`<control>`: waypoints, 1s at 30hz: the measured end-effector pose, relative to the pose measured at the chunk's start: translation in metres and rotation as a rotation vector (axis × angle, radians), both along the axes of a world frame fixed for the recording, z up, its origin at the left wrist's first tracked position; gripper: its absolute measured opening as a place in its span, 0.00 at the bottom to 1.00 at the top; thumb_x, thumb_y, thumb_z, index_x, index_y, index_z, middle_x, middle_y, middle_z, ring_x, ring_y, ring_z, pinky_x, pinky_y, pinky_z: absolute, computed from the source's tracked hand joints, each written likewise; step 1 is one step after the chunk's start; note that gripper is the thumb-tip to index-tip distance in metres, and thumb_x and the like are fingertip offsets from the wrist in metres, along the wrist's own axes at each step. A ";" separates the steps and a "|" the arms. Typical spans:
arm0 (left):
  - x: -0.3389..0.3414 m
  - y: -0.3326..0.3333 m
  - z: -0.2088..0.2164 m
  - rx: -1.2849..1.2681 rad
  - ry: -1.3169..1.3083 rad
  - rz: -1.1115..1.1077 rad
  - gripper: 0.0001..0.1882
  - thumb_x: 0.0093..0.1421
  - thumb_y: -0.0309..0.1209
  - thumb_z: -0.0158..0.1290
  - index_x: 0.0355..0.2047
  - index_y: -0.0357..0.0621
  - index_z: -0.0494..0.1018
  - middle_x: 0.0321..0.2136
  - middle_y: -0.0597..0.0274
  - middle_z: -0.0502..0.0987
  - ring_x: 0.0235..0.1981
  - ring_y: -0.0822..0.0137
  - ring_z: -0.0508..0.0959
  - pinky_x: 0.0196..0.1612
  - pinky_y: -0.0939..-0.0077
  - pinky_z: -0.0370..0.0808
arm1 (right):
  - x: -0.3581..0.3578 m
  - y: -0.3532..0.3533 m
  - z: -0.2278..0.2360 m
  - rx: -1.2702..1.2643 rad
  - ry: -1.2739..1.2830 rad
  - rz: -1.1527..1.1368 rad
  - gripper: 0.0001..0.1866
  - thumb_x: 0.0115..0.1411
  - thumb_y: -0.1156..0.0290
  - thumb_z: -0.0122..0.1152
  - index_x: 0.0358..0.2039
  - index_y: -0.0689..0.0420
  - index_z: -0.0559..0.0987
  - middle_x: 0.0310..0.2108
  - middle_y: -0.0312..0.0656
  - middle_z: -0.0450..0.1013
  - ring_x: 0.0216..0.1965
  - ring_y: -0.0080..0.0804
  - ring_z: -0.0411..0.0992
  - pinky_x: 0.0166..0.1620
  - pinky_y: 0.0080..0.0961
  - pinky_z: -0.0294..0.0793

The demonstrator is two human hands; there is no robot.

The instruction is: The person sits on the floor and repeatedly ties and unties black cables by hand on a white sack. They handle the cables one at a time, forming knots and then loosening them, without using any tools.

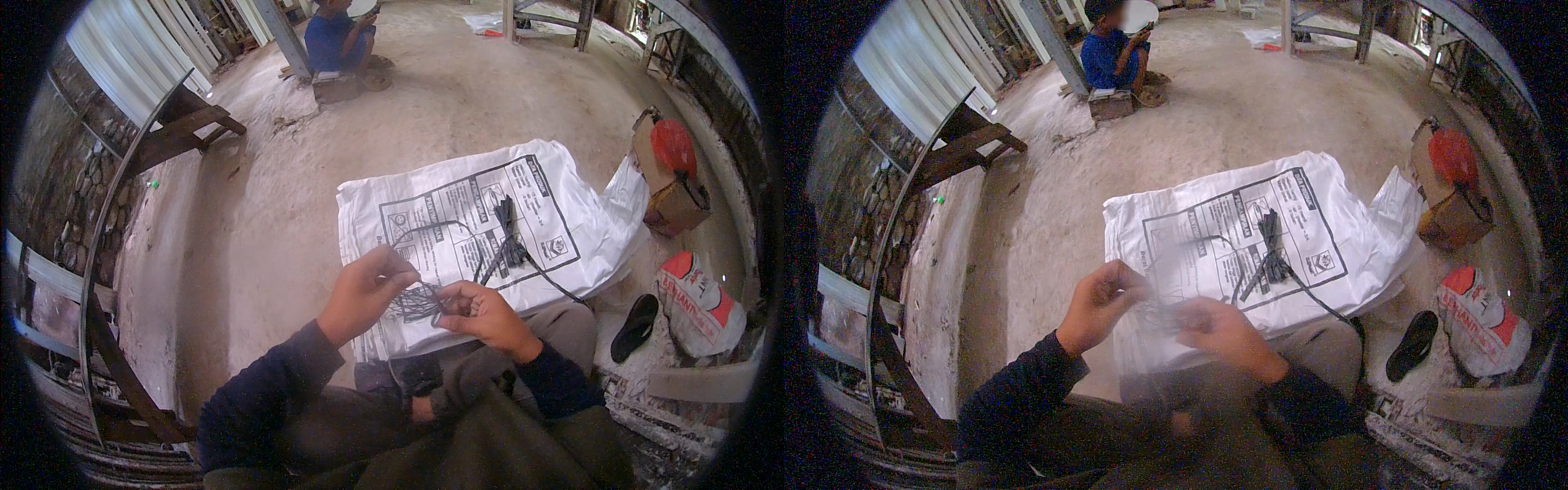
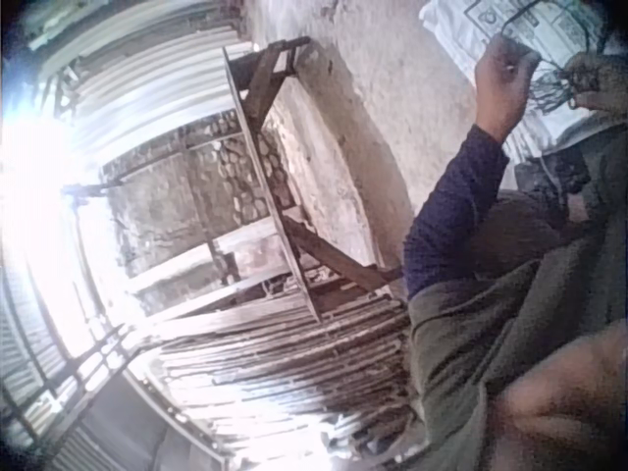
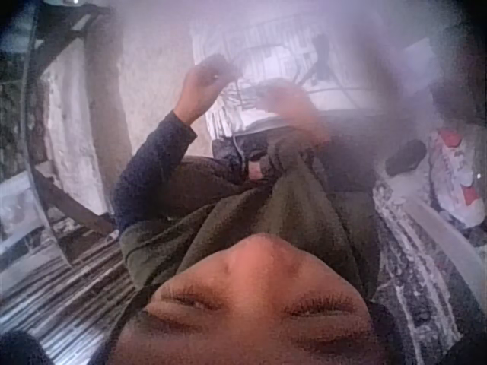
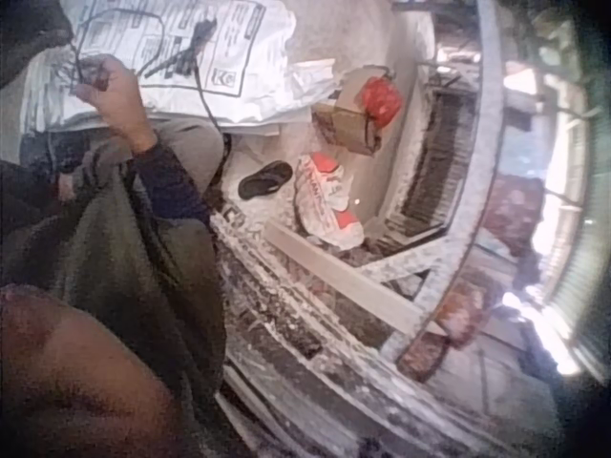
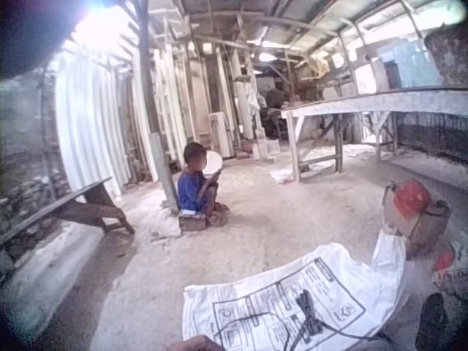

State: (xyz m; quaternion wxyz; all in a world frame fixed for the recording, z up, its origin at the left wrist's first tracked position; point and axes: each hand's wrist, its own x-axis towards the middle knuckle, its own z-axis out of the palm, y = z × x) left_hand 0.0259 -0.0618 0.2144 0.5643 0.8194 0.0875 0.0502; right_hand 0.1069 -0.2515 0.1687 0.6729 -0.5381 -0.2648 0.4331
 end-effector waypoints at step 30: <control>0.000 -0.004 -0.009 -0.165 0.087 -0.072 0.10 0.50 0.23 0.48 0.35 0.37 0.68 0.29 0.61 0.72 0.31 0.72 0.71 0.37 0.79 0.68 | 0.021 -0.003 0.002 0.144 0.570 -0.228 0.14 0.60 0.58 0.42 0.39 0.54 0.66 0.30 0.41 0.70 0.35 0.33 0.69 0.43 0.35 0.69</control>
